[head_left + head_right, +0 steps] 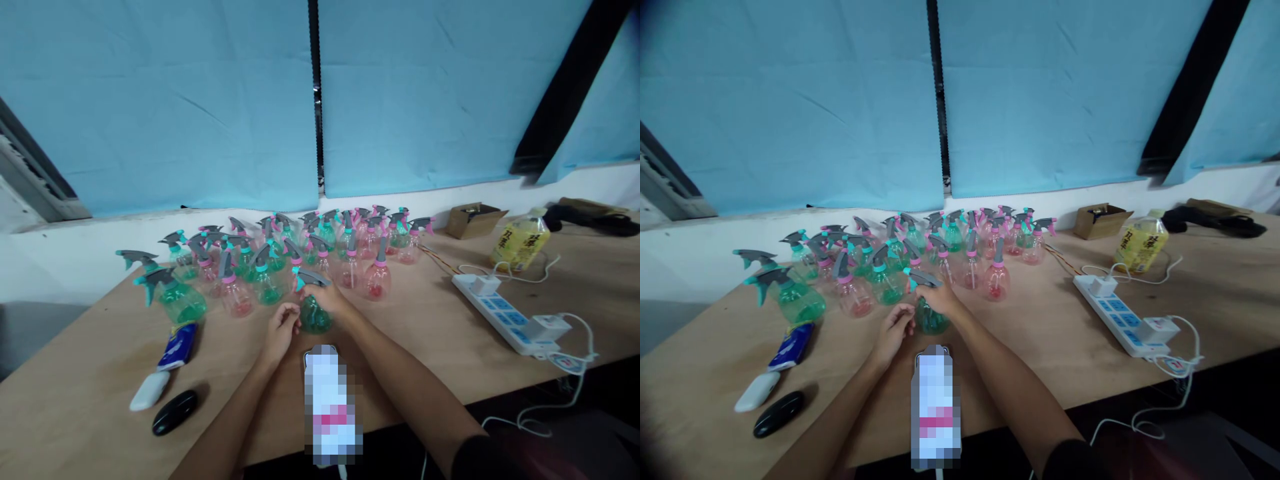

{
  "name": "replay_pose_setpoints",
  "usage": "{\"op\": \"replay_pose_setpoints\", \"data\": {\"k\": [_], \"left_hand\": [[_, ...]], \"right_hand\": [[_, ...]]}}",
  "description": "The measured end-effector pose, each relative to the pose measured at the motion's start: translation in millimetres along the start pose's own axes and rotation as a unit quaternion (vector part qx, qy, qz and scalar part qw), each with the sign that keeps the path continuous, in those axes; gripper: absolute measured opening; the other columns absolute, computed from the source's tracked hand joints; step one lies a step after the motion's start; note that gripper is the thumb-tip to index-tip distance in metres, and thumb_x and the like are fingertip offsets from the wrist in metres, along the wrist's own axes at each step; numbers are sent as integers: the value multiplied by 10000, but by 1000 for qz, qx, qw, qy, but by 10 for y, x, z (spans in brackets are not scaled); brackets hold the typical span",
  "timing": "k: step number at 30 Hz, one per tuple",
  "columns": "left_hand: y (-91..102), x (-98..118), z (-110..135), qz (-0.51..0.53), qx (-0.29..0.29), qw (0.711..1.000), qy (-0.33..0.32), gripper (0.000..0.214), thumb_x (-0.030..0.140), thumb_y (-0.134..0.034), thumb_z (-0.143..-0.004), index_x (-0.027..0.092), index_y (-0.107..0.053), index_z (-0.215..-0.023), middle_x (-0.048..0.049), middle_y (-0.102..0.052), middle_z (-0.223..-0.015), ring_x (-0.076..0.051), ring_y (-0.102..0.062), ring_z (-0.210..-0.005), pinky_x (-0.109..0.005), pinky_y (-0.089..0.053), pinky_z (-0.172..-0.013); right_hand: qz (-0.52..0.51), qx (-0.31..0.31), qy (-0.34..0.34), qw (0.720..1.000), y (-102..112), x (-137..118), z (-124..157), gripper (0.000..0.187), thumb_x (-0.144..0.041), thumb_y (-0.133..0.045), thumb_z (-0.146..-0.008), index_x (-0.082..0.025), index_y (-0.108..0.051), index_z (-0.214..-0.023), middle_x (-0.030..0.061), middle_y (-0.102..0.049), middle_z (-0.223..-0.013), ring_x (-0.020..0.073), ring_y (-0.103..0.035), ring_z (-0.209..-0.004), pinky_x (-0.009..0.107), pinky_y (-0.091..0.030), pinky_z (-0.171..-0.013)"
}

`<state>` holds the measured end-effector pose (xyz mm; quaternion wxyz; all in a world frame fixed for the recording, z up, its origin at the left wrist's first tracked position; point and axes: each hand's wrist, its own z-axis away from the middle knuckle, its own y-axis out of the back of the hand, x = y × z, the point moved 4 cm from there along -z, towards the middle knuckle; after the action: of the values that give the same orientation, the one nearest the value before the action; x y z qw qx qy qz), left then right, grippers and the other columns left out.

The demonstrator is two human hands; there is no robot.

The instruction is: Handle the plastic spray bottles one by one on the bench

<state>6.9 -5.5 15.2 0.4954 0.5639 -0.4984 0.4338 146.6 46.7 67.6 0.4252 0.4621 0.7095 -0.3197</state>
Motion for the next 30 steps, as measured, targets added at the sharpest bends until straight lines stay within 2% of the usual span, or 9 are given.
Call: {"op": "replay_pose_setpoints", "data": {"k": [4, 7, 9, 13, 17, 21, 25, 28, 30], "left_hand": [[-4, 98, 71, -5, 4, 999, -37, 225, 424, -572, -828, 199, -579, -829, 49, -518, -591, -100, -475, -486, -201, -355, -480], [13, 213, 203, -63, 14, 990, -128, 203, 398, -580, -855, 198, -616, -850, 46, -493, -603, -106, -470, -532, -213, -375, -539], [23, 276, 306, -116, 18, 976, -182, 170, 363, -609, -847, 198, -648, -853, 28, -522, -645, -116, -488, -583, -223, -386, -580], [18, 354, 445, -176, 16, 955, -238, 133, 313, -599, -859, 200, -664, -832, 3, -576, -677, -137, -529, -620, -242, -413, -624], [-36, 435, 497, -212, -12, 935, -283, 109, 279, -590, -860, 202, -666, -840, -1, -609, -659, -137, -537, -585, -247, -422, -609], [-82, 491, 511, -220, -29, 920, -324, 117, 263, -570, -869, 194, -651, -822, 5, -623, -654, -123, -540, -564, -239, -424, -598], [-31, 473, 475, -204, 9, 927, -314, 116, 264, -565, -886, 184, -643, -856, 24, -583, -644, -102, -502, -546, -220, -399, -567], [60, 434, 407, -158, 61, 948, -270, 150, 311, -572, -897, 182, -640, -865, 40, -517, -604, -99, -464, -525, -217, -377, -540], [108, 401, 342, -101, 80, 963, -238, 177, 338, -562, -907, 182, -630, -859, 34, -520, -621, -106, -485, -555, -219, -394, -562]], "right_hand": [[50, 49, 44, 997, 49, 10, 105, 255, -255, -575, -795, -226, -679, -1026, 4, -664, -823, 159, -604, -734, 307, -505, -764], [101, 84, 101, 986, 64, 2, 222, 290, -357, -547, -874, -225, -634, -1118, 37, -643, -974, 181, -592, -874, 332, -467, -885], [132, 78, 128, 980, 29, 39, 274, 322, -379, -483, -917, -229, -592, -1180, 57, -615, -1079, 210, -551, -1028, 361, -406, -988], [204, 49, 108, 972, -90, 215, 273, 384, -346, -419, -928, -217, -477, -1286, 92, -512, -1219, 254, -434, -1182, 455, -300, -1072], [205, -15, 59, 977, -220, 333, 242, 383, -303, -400, -933, -243, -419, -1311, 85, -467, -1224, 242, -413, -1180, 454, -317, -1051], [146, -115, 29, 982, -336, 415, 266, 498, -316, -510, -902, -273, -355, -1374, 79, -443, -1260, 209, -473, -1087, 407, -391, -990], [60, -193, 8, 979, -438, 511, 289, 597, -400, -607, -844, -242, -390, -1376, 101, -456, -1288, 197, -509, -1029, 375, -441, -920], [-23, -223, -21, 974, -497, 501, 280, 484, -458, -522, -903, -250, -467, -1336, 83, -523, -1289, 210, -511, -1124, 379, -407, -985], [-21, -210, -40, 977, -502, 480, 258, 395, -488, -459, -937, -249, -571, -1232, 56, -597, -1202, 210, -533, -1094, 385, -385, -1010]]}}
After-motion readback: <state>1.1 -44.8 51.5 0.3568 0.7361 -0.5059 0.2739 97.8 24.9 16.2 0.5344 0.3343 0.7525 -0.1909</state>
